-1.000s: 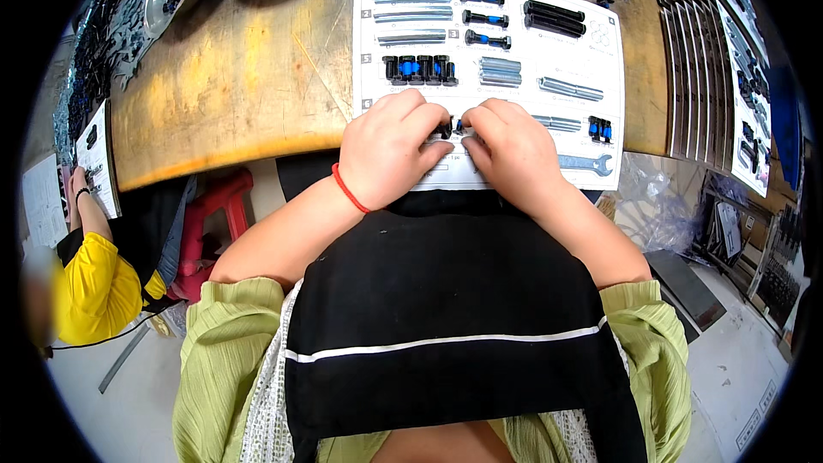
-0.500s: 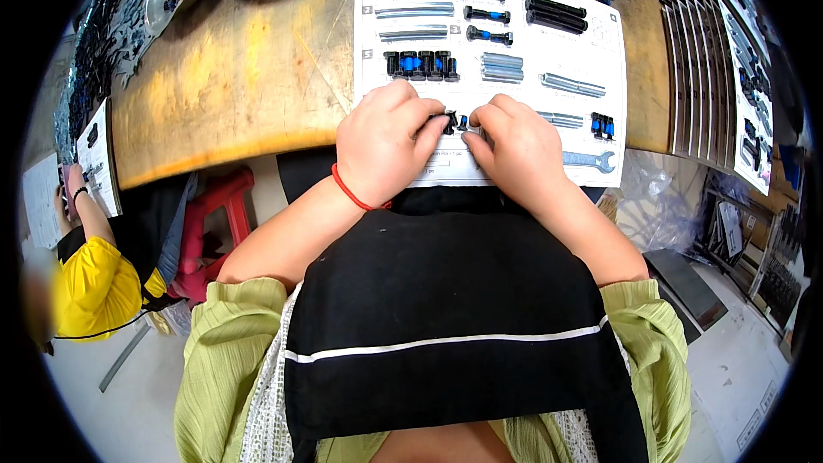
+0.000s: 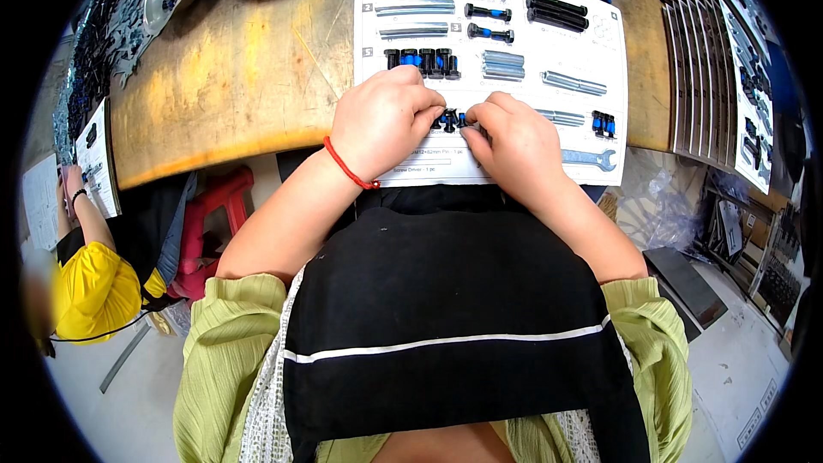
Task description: The person picks small hardware items such as washers, nuts, and bolts from bowls and places them into designated slots on a printed cardboard backing. The person repeatedly completes one backing and moves it aside to start a new one.
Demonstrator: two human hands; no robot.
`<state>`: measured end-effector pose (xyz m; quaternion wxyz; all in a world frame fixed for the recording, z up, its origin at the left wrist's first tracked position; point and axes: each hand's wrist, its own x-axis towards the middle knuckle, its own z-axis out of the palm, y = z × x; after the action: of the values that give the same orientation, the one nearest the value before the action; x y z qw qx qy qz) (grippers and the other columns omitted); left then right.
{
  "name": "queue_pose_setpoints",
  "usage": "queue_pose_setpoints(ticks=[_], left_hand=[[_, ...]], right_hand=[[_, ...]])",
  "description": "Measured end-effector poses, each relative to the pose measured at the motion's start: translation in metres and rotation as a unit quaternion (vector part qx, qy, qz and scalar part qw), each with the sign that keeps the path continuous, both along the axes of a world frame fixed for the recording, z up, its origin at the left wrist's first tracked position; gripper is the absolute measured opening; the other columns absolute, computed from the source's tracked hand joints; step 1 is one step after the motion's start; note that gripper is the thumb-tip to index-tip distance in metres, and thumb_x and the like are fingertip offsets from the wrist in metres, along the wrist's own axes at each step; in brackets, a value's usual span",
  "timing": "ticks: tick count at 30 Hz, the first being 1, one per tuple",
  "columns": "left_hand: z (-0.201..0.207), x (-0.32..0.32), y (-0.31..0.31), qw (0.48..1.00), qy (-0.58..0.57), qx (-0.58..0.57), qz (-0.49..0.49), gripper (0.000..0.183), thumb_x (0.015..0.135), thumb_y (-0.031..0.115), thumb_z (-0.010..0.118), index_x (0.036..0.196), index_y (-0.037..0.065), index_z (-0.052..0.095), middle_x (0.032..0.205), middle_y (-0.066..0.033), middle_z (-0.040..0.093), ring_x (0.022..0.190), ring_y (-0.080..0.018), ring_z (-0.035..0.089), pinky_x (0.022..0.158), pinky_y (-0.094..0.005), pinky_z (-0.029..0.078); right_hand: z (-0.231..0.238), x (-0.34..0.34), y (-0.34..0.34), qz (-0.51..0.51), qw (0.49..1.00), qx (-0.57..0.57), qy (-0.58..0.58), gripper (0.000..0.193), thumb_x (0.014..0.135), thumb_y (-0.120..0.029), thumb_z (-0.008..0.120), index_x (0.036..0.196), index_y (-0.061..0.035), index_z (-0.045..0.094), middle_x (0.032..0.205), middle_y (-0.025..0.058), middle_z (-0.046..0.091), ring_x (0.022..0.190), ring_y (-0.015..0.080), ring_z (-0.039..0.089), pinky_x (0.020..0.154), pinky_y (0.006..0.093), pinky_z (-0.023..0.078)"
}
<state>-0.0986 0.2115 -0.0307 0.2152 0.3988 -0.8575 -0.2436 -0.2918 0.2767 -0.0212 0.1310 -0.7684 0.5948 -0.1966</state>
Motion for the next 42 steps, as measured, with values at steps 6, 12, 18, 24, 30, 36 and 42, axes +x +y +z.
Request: queue_pose_setpoints(ticks=[6, 12, 18, 24, 30, 36, 42], left_hand=[[0.004, -0.006, 0.01, 0.999, 0.02, -0.013, 0.032, 0.011, 0.079, 0.02, 0.075, 0.085, 0.011, 0.074, 0.078, -0.0036, 0.061, 0.075, -0.0248, 0.063, 0.064, -0.0365, 0.051], [0.003, -0.01, 0.012, 0.999, -0.001, 0.011, 0.053, 0.011, 0.079, 0.021, 0.076, 0.083, 0.012, 0.074, 0.075, -0.0028, 0.059, 0.072, -0.0238, 0.061, 0.061, -0.0362, 0.05], [0.003, -0.01, 0.011, 0.997, 0.001, 0.051, 0.064, 0.009, 0.08, 0.021, 0.075, 0.081, 0.012, 0.075, 0.072, -0.003, 0.058, 0.071, -0.0241, 0.061, 0.06, -0.0364, 0.049], [-0.002, -0.009, 0.01, 0.996, 0.009, 0.058, 0.07, 0.009, 0.08, 0.021, 0.074, 0.081, 0.012, 0.075, 0.072, -0.0032, 0.058, 0.07, -0.0245, 0.06, 0.06, -0.0361, 0.048], [-0.003, -0.007, 0.011, 0.996, 0.041, 0.022, 0.072, 0.019, 0.077, 0.022, 0.077, 0.092, 0.012, 0.074, 0.076, -0.004, 0.059, 0.074, -0.0252, 0.061, 0.063, -0.0366, 0.05], [0.006, 0.007, 0.014, 0.998, 0.04, -0.031, 0.046, 0.028, 0.065, 0.021, 0.083, 0.089, 0.013, 0.072, 0.085, -0.0012, 0.06, 0.085, -0.0239, 0.062, 0.07, -0.035, 0.052], [-0.004, 0.008, 0.014, 0.996, 0.041, -0.065, 0.04, 0.031, 0.06, 0.019, 0.084, 0.087, 0.012, 0.071, 0.086, -0.0018, 0.059, 0.084, -0.0231, 0.061, 0.07, -0.0342, 0.052]], right_hand=[[-0.001, 0.002, -0.002, -0.002, 1.0, -0.007, 0.005, 0.012, 0.074, -0.015, 0.075, 0.079, -0.0109, 0.066, 0.077, 0.0046, 0.059, 0.074, 0.026, 0.063, 0.062, 0.0379, 0.052], [0.004, 0.001, -0.001, -0.011, 1.0, 0.017, 0.004, 0.011, 0.075, -0.016, 0.075, 0.078, -0.0107, 0.066, 0.077, 0.0046, 0.059, 0.075, 0.0261, 0.063, 0.062, 0.038, 0.051], [0.006, 0.0, 0.0, -0.008, 0.999, 0.035, 0.011, 0.01, 0.076, -0.016, 0.074, 0.079, -0.0105, 0.066, 0.077, 0.0048, 0.059, 0.074, 0.026, 0.063, 0.062, 0.0378, 0.051], [0.009, 0.001, 0.0, -0.014, 0.999, 0.044, 0.01, 0.011, 0.076, -0.017, 0.074, 0.079, -0.0106, 0.066, 0.078, 0.0053, 0.06, 0.074, 0.0267, 0.064, 0.062, 0.0383, 0.051], [0.01, 0.001, 0.0, -0.018, 0.998, 0.055, 0.012, 0.011, 0.077, -0.017, 0.075, 0.08, -0.0106, 0.066, 0.078, 0.0053, 0.06, 0.075, 0.0273, 0.064, 0.062, 0.0387, 0.052], [0.007, 0.002, -0.001, -0.014, 0.999, 0.051, 0.004, 0.011, 0.077, -0.017, 0.074, 0.08, -0.0108, 0.066, 0.078, 0.0048, 0.06, 0.074, 0.0269, 0.064, 0.062, 0.0387, 0.052], [0.003, 0.008, -0.003, -0.008, 0.999, 0.038, -0.006, 0.01, 0.078, -0.017, 0.073, 0.079, -0.0112, 0.066, 0.078, 0.0045, 0.06, 0.074, 0.0267, 0.064, 0.061, 0.0384, 0.051]])
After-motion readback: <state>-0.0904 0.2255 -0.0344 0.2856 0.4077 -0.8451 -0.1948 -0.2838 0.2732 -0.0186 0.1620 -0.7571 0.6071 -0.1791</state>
